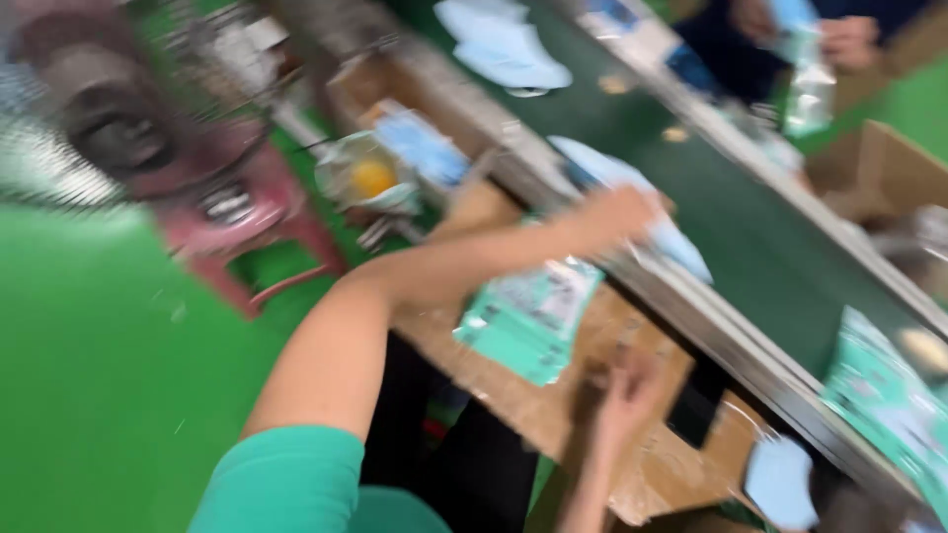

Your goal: The person picks up stacks of light blue face masks from the conveyor and work surface, aligns them, and inserts each stack into a teal plastic pouch. They press the pouches flat and place the filled pouches into cardboard boxes beside the work area.

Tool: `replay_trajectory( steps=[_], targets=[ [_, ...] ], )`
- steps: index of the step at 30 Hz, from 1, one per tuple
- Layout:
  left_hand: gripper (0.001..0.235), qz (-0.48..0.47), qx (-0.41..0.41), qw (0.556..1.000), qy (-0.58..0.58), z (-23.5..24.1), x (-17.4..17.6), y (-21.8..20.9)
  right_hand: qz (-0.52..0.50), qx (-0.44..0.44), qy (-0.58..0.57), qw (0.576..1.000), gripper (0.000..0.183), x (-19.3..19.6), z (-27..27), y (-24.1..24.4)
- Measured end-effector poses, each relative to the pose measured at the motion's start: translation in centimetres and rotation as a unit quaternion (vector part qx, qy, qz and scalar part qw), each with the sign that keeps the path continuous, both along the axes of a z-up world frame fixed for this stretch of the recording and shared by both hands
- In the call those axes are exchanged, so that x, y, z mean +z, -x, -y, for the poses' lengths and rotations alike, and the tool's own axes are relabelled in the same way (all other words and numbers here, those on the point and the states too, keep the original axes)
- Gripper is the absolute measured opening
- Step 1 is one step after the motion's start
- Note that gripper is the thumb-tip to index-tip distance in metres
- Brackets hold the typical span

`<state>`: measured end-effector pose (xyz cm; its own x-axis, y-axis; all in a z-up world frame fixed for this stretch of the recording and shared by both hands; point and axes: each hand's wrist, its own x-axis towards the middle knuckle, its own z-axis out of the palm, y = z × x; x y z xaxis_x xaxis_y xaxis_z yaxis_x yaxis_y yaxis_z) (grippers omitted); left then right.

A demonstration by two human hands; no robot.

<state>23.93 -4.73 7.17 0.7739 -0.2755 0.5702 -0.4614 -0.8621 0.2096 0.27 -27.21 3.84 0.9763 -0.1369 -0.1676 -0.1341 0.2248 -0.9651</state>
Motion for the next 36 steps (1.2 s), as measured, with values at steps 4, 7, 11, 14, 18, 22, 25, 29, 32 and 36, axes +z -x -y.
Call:
replay_trajectory(
  steps=[4,7,11,14,18,22,25,29,32,36],
  targets=[
    [0.02,0.22,-0.27,0.93,0.12,5.6,5.0,16.0,0.315,-0.028,0.543,0.778,0.052,1.0,4.6,-1.3],
    [0.022,0.112,-0.317,0.937,0.098,10.2,4.0,20.2,0.279,-0.001,0.59,0.758,0.042,-6.1,8.9,-7.2],
    [0.078,0.081,-0.31,0.903,0.286,13.0,1.0,20.9,0.301,0.057,0.48,0.822,0.05,3.1,-3.9,-3.1],
    [0.114,0.013,-0.306,0.89,0.338,13.1,-3.7,21.8,0.295,0.109,0.399,0.861,0.057,4.6,-11.5,0.7],
    [0.127,-0.081,-0.296,0.9,0.309,17.5,-13.3,20.8,0.261,0.17,0.307,0.899,0.065,-4.2,-6.8,-2.0],
    [0.122,-0.162,-0.313,0.86,0.37,17.4,-12.0,23.5,0.209,0.175,0.212,0.938,0.074,-6.9,-0.1,1.0],
    [0.128,-0.147,-0.297,0.863,0.381,17.5,-13.2,23.5,0.178,0.197,0.133,0.955,0.08,-7.1,6.5,0.1],
    [0.13,-0.084,-0.348,0.845,0.397,18.0,-13.7,23.1,0.139,0.215,0.039,0.966,0.089,-5.8,15.6,-1.0],
    [0.116,-0.072,-0.339,0.846,0.405,16.4,-11.8,24.5,0.13,0.158,-0.01,0.979,0.096,-4.1,19.0,0.8],
    [0.1,-0.136,-0.294,0.873,0.365,17.8,-14.3,24.5,0.145,0.054,-0.038,0.987,0.102,-2.4,13.1,5.7]
  ],
)
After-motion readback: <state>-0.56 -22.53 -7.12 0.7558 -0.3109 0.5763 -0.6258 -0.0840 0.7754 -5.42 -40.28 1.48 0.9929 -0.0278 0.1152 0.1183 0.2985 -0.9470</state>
